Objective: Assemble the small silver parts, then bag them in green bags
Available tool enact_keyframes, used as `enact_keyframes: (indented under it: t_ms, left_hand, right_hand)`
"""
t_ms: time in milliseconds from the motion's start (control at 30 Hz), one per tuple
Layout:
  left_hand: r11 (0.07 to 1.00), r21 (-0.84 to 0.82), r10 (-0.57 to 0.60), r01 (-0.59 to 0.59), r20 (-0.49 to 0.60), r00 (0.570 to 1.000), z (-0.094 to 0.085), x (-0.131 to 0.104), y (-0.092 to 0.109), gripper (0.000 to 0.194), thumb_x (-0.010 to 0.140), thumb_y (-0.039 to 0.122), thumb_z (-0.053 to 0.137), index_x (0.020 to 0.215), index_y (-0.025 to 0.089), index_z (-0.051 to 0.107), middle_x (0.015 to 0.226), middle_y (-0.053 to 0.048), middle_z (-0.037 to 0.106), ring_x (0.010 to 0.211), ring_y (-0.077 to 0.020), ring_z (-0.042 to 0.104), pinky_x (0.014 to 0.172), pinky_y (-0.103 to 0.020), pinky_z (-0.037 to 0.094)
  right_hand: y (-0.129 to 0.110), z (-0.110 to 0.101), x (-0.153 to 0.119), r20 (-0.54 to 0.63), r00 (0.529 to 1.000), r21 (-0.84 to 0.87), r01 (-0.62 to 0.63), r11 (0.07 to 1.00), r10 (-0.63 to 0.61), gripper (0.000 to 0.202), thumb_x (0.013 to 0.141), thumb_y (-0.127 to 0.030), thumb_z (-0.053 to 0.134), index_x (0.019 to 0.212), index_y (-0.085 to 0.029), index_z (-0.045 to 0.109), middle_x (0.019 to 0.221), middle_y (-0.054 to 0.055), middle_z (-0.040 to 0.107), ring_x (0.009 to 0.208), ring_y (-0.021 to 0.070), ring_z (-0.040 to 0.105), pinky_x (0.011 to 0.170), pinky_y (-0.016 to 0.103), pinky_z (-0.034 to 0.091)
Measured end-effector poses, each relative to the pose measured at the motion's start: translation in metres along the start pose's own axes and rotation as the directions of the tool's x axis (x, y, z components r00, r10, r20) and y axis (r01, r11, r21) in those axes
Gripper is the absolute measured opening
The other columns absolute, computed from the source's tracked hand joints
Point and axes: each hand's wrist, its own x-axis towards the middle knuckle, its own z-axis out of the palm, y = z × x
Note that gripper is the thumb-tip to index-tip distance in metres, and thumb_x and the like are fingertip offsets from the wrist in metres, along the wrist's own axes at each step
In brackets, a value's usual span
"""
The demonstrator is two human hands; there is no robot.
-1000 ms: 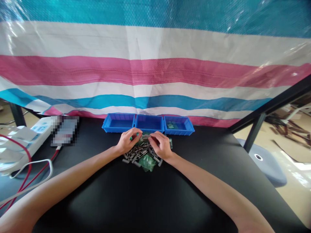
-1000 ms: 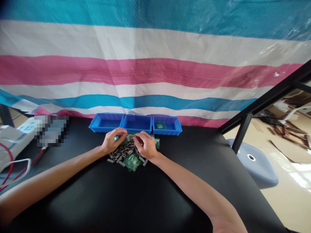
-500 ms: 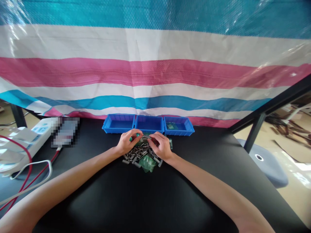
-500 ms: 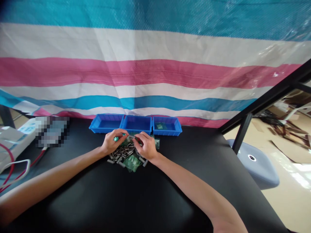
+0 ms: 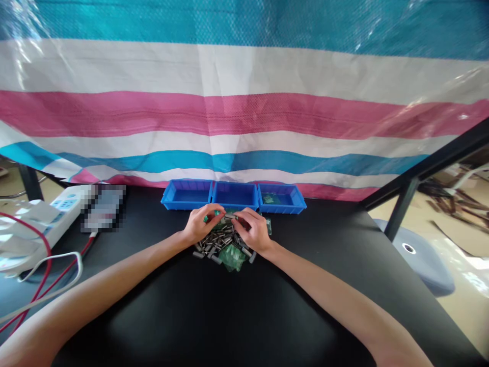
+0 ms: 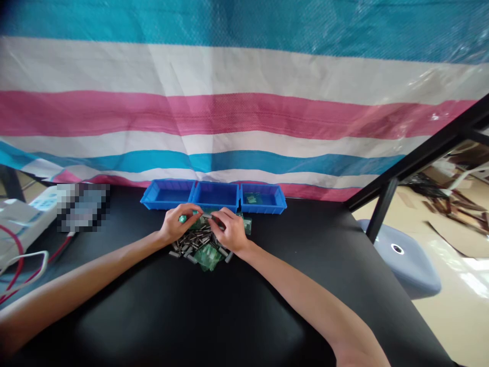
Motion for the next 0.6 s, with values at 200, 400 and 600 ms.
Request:
enact_keyframes:
  t_ms: [200,400,600]
  left_hand:
    - [1.0,0.026,-0.004,0.005,-0.016,1.0,-0.0007,-0.0003,0.0007,0.012,0.086,0.023,0.062,0.097,0.018,0.064,0.077,0.001,0.07,0.053,-0.0063,0.058,0.057,-0.017,0.047]
    - [1.0,0.021,-0.019,0.019,-0.002,1.0,-0.0015,0.0006,0.0028,0.012,0.086,0.022,0.063,0.097,0.019,0.065,0.08,0.001,0.071,0.053,-0.0061,0.06,0.057,-0.017,0.047]
    - [1.0,0.005,-0.029,0.029,0.01,1.0,-0.0021,0.001,0.0034,0.014,0.086,0.022,0.063,0.099,0.018,0.064,0.08,0.001,0.071,0.053,-0.0058,0.059,0.057,-0.017,0.047]
  right_hand:
    - [0.0,0.0002,-0.0001,-0.006,1.0,-0.006,0.003,1.0,-0.003,0.015,0.091,-0.026,0.055,0.095,-0.017,0.066,0.078,0.004,0.06,0.059,0.0119,0.053,0.058,0.025,0.045]
    - [0.0012,0.0005,-0.0013,-0.018,1.0,-0.006,0.015,1.0,-0.015,0.014,0.091,-0.024,0.056,0.096,-0.016,0.066,0.079,0.004,0.06,0.063,0.0129,0.055,0.06,0.025,0.046]
    - [0.0019,0.0011,-0.0016,-0.008,1.0,-0.002,0.008,1.0,-0.008,0.015,0.092,-0.026,0.055,0.098,-0.018,0.066,0.08,0.005,0.061,0.066,0.0137,0.058,0.062,0.025,0.048]
